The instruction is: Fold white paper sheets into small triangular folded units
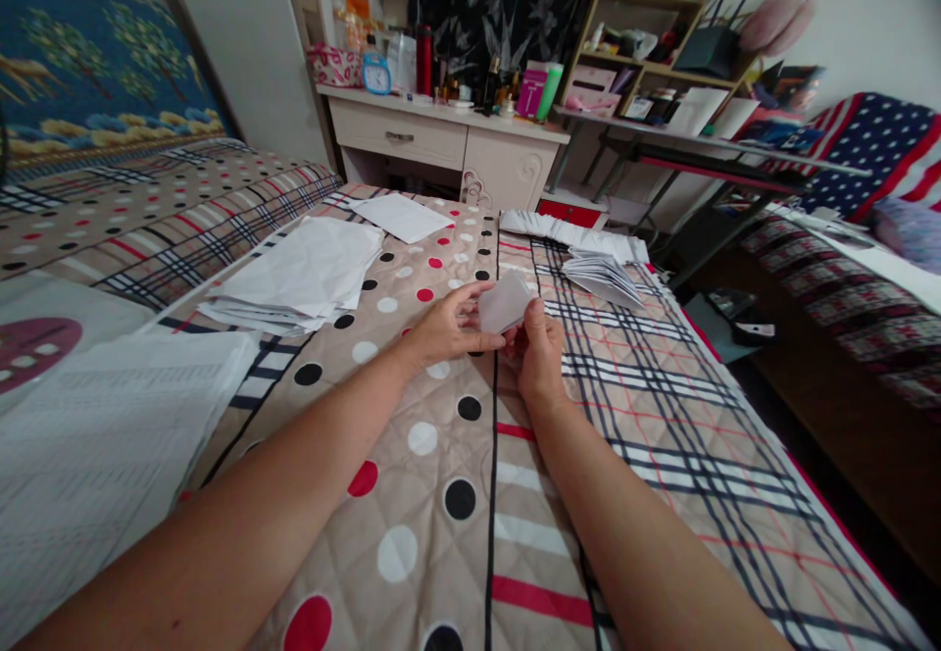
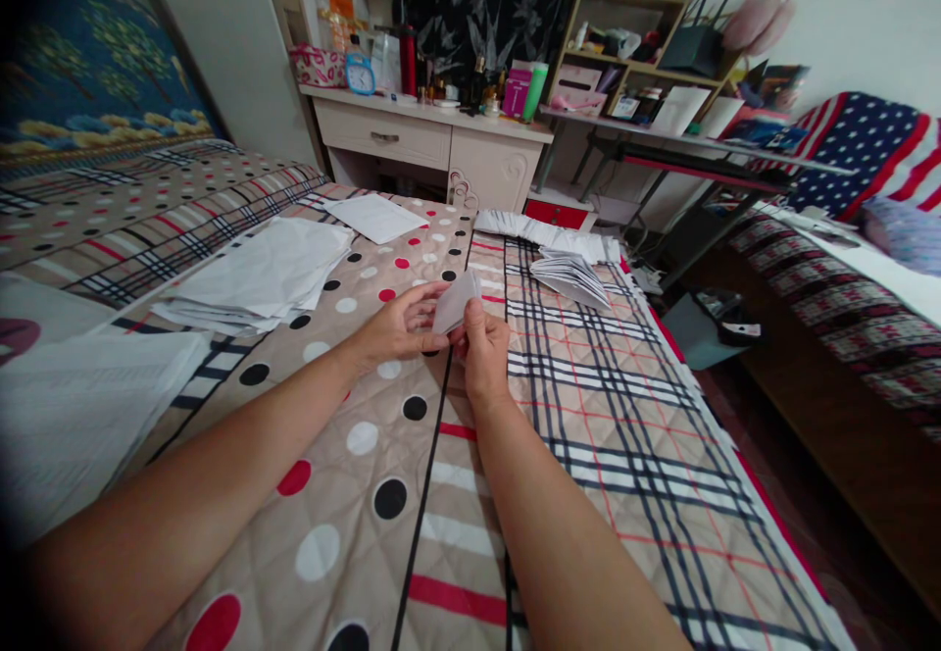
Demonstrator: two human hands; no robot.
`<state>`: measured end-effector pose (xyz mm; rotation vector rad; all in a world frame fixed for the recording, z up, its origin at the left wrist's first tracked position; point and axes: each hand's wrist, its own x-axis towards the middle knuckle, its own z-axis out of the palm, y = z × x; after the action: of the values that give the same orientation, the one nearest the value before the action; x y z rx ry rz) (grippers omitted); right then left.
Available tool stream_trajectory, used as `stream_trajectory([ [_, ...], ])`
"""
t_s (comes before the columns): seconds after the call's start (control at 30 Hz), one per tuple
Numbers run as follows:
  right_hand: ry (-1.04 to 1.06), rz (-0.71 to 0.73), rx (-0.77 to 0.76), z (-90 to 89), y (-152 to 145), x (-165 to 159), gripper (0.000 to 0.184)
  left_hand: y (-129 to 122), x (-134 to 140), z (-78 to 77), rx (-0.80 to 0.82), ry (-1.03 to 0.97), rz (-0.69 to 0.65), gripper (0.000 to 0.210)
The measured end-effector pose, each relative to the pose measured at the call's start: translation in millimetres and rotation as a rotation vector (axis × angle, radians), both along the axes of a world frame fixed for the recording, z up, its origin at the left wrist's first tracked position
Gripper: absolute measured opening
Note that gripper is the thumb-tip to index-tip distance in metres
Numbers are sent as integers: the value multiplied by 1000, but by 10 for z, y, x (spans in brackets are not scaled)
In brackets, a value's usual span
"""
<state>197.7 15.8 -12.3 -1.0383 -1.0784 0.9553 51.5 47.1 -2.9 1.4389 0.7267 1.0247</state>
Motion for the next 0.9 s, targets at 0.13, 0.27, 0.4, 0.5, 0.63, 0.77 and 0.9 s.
stream_trajectory([
  [0.13,25,35,-9,24,-14,-12,66,0,-22,18,-30,-53,-3,76],
  [0.27,16,42,17,38,-11,-20,61,2,-33,8,-97,-169,19,62],
  [0.4,-108,45,4,43,-19,-43,44,33,4,-44,-142,-276,112,51],
  [0.5,-246,119,-34,51,-40,-89,35,91,24,-107,-130,-297,357,38],
  [0.63,-326,170,-115,30,-28,-121,34,136,-1,-134,-185,-361,537,43],
  [0.77,-142,20,-101,-20,39,-72,34,103,-19,-88,-142,-215,575,42],
  [0.9,127,-91,-50,-41,98,1,33,73,-22,-54,-125,-160,503,42],
])
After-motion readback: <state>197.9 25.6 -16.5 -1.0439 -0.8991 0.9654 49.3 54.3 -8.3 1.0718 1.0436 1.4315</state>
